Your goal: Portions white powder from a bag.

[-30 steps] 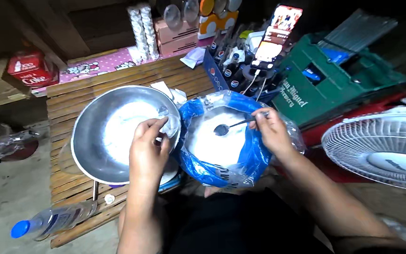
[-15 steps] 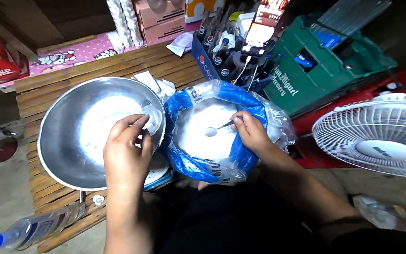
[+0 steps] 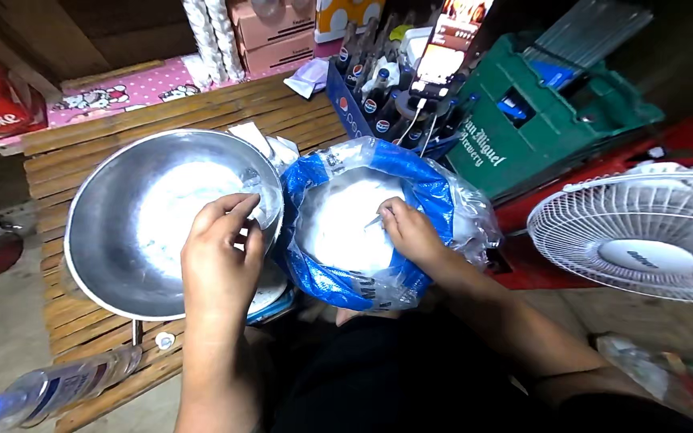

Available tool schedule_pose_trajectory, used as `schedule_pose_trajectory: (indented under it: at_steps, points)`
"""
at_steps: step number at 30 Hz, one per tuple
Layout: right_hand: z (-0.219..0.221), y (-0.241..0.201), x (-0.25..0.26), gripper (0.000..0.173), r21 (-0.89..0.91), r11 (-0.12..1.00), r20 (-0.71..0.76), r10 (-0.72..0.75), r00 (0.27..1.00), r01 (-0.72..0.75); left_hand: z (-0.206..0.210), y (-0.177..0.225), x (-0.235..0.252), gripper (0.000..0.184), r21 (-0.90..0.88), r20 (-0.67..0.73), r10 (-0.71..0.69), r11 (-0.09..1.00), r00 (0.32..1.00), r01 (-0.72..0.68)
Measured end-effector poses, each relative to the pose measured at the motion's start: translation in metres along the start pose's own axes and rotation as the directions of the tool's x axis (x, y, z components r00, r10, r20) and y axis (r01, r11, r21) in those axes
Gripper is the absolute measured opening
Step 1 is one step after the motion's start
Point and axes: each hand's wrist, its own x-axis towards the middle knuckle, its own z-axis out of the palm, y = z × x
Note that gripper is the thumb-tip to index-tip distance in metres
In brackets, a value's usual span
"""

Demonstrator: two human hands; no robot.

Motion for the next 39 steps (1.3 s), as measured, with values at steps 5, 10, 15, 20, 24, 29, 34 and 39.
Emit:
schedule_pose_trajectory:
  at_steps: [5,10,15,20,24,29,34,39]
  points:
    - [0.001,-0.002,-0.002,0.031,0.253,0.961,0.026,0.106,0.994,-0.109,-0.002,0.0,0.0,0.032,-0.01,0.011,-0.004,1.0,1.0,0.004]
    - [-0.003,0.008,-0.003,0.032,0.453,0.821,0.061,0.36,0.931,-0.347,-0.002,0.0,0.0,0.03,-0.031,-0.017,-0.016,0.999,1.0,0.015]
    - [-0.011,0.02,-0.013,0.028,0.68,0.607,0.11,0.469,0.876,-0.411,-0.001,-0.002,0.0,0.03,-0.051,-0.011,-0.036,0.998,0.999,0.036]
    - [-0.024,0.014,-0.01,0.021,0.843,0.434,0.086,0.476,0.875,-0.318,0.0,-0.001,0.002,0.03,-0.084,-0.011,-0.066,0.994,0.998,0.065]
    - [-0.045,-0.014,-0.006,0.021,0.915,0.353,0.039,0.407,0.912,-0.197,0.002,-0.001,0.002,0.03,-0.096,-0.017,-0.067,0.993,0.998,0.065]
    - [-0.067,-0.051,0.004,0.022,0.948,0.311,-0.031,0.284,0.958,-0.062,0.005,-0.001,0.002,0.031,-0.108,-0.021,-0.052,0.993,0.998,0.049]
    - [-0.073,-0.077,0.016,0.021,0.958,0.288,-0.058,0.196,0.979,-0.001,0.006,0.0,0.003,0.031,-0.125,-0.03,-0.05,0.991,0.998,0.046]
    - [-0.074,-0.09,0.024,0.02,0.945,0.325,-0.071,0.154,0.985,0.017,0.008,0.001,0.002,0.03,-0.118,-0.034,-0.061,0.991,0.998,0.056]
